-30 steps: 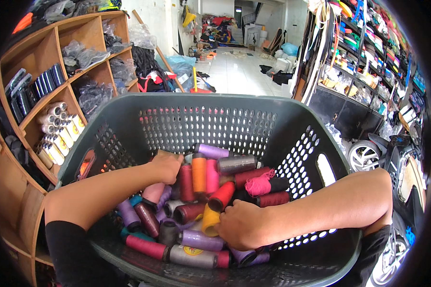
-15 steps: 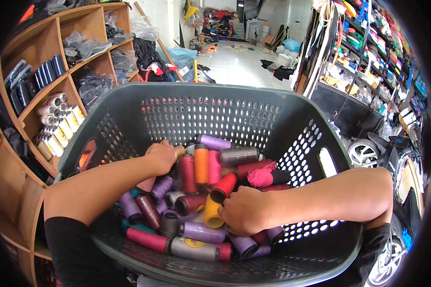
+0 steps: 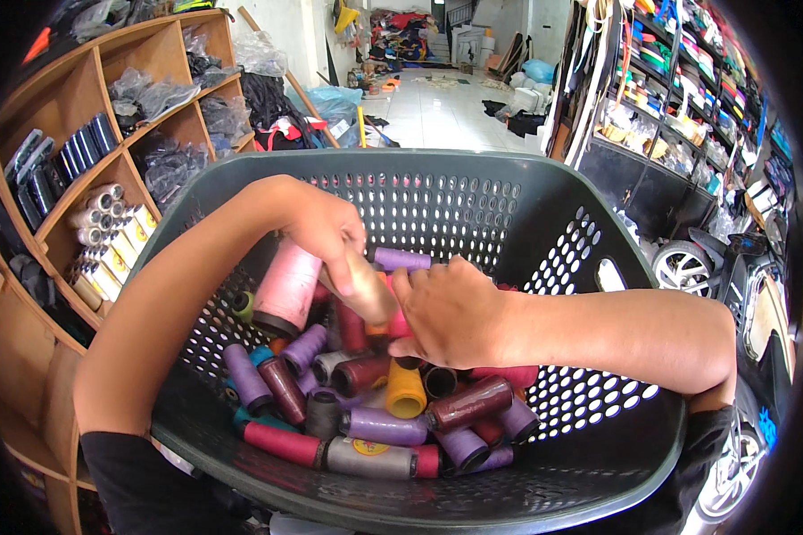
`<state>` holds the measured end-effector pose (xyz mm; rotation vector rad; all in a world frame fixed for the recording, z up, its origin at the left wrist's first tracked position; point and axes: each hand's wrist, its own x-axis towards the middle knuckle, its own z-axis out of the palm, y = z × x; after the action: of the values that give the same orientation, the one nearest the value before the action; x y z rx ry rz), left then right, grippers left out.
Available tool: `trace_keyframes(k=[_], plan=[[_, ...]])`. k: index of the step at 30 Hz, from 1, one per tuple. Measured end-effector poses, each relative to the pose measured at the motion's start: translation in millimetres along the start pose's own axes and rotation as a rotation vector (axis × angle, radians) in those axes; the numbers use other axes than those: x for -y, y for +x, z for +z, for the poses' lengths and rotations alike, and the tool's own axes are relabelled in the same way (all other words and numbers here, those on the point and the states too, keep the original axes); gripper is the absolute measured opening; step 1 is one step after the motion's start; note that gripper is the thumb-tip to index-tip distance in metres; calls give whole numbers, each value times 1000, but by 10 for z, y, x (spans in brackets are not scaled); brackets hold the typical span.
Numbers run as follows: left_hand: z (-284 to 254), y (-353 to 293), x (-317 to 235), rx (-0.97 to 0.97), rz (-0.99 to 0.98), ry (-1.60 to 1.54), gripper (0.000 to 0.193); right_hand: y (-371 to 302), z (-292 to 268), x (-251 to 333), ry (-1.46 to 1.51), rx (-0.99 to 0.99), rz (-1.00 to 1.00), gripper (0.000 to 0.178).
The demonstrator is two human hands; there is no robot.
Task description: The person sorts colorful thread spools from a perforated basket and places them onto wooden shelves. The person repeatedly picks spools from the basket, transfers them to the shelf, and returns to the basket to continue sorting.
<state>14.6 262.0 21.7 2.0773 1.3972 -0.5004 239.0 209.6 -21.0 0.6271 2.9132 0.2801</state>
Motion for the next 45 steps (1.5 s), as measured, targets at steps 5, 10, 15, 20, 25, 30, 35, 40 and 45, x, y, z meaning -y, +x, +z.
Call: trace_keyframes(k=[5,10,15,20,25,30,35,40,45], plan=[[31,65,-197,91,279,-248,37,-1,-57,37,403,-51,168,68],[55,-41,-185,-118,137,-165,41,41,-106,-3,321,-119,194,60],[94,-97,-141,-552,-213,432,32,-27,-351,-25,205,74,153,51],[166,-56,-124,-784,-238,499,30,29,-279,6,198,56,148,49],[247,56,-247,-924,-136,331,30,30,-272,-55,275,-111,96,46],[199,82,-414,-1097,-96,36,26,28,-329,-59,363,-158,94,49],[100,94,-319,-1161,-103,-62,27,32,-336,-72,314,-153,123,43],[-6,47,7,-1065,-177,-135,40,69,-317,-69,331,-208,254,49],[-110,-129,343,-843,-171,-190,60,112,-317,-103,467,-237,254,43]])
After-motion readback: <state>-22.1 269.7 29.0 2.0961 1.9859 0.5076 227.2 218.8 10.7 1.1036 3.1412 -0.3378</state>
